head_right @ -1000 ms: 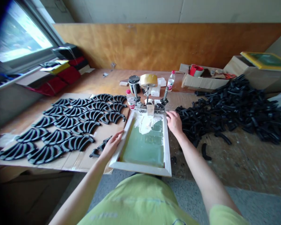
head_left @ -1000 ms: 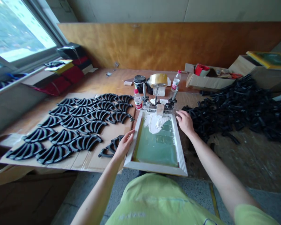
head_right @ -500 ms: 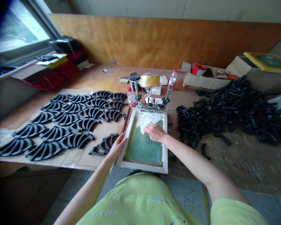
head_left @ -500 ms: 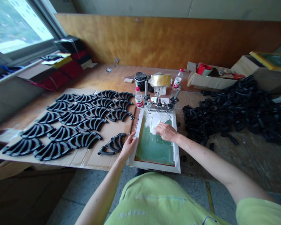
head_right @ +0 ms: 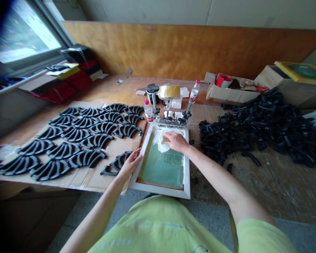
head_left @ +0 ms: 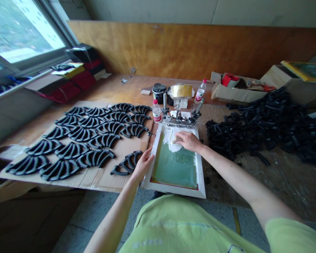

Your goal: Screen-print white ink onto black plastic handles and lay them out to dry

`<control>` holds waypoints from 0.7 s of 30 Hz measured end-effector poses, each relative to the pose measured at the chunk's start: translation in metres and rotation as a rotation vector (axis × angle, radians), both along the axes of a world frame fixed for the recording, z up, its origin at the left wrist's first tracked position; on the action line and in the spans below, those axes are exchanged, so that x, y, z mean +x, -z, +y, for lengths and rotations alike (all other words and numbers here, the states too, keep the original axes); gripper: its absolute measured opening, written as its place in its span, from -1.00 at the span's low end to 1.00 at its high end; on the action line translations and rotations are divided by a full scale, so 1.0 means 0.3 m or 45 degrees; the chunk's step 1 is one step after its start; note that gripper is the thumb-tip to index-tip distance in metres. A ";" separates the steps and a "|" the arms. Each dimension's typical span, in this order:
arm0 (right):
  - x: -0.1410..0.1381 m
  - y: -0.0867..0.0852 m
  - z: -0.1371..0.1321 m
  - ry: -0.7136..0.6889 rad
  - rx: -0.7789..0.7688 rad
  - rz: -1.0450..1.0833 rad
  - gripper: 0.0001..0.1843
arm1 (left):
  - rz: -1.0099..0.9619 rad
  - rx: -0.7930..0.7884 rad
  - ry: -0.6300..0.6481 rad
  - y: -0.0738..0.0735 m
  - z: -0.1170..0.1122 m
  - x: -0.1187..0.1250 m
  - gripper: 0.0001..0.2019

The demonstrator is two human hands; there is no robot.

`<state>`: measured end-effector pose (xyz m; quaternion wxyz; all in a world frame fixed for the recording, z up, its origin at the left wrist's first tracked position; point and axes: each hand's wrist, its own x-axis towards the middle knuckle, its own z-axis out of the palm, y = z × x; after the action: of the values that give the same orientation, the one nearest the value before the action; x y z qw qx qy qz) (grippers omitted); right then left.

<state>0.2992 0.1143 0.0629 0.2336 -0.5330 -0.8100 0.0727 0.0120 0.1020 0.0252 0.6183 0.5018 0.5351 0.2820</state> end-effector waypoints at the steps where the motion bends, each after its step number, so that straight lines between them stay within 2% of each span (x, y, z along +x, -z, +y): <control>1: 0.009 -0.024 0.042 0.092 -0.010 -0.006 -0.54 | -0.027 -0.010 0.006 -0.029 0.003 -0.002 -0.26; 4: 0.071 -0.104 0.148 0.381 0.006 -0.076 -0.32 | -0.076 0.019 -0.003 -0.145 0.021 -0.002 -0.30; 6: 0.148 -0.144 0.167 0.566 0.074 -0.067 -0.36 | -0.089 0.061 -0.004 -0.231 0.043 0.013 -0.34; 8: 0.237 -0.153 0.136 0.769 0.147 0.018 -0.49 | -0.178 0.144 -0.039 -0.311 0.076 0.047 -0.36; 11: 0.322 -0.087 0.039 1.028 0.048 0.162 -0.67 | -0.405 0.325 -0.131 -0.401 0.142 0.123 -0.41; 13: 0.309 -0.001 -0.025 1.009 -0.124 0.205 -0.74 | -0.491 0.360 -0.166 -0.428 0.183 0.171 -0.42; 15: 0.244 0.086 -0.073 0.759 -0.236 0.167 -0.74 | -0.526 0.351 -0.249 -0.413 0.198 0.207 -0.42; 17: 0.147 0.143 -0.108 0.510 -0.246 0.070 -0.69 | -0.535 0.284 -0.288 -0.353 0.170 0.232 -0.42; 18: 0.094 0.153 -0.124 0.446 -0.231 0.022 -0.71 | -0.510 0.182 -0.239 -0.310 0.139 0.242 -0.41; 21: -0.068 0.127 -0.177 0.490 -0.107 -0.016 -0.85 | -0.384 -0.311 0.069 -0.161 0.006 0.264 -0.37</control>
<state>0.2787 0.0612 0.0249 0.2156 -0.6876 -0.6910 0.0572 0.0912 0.1038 0.0734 0.7552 0.3893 0.4529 0.2701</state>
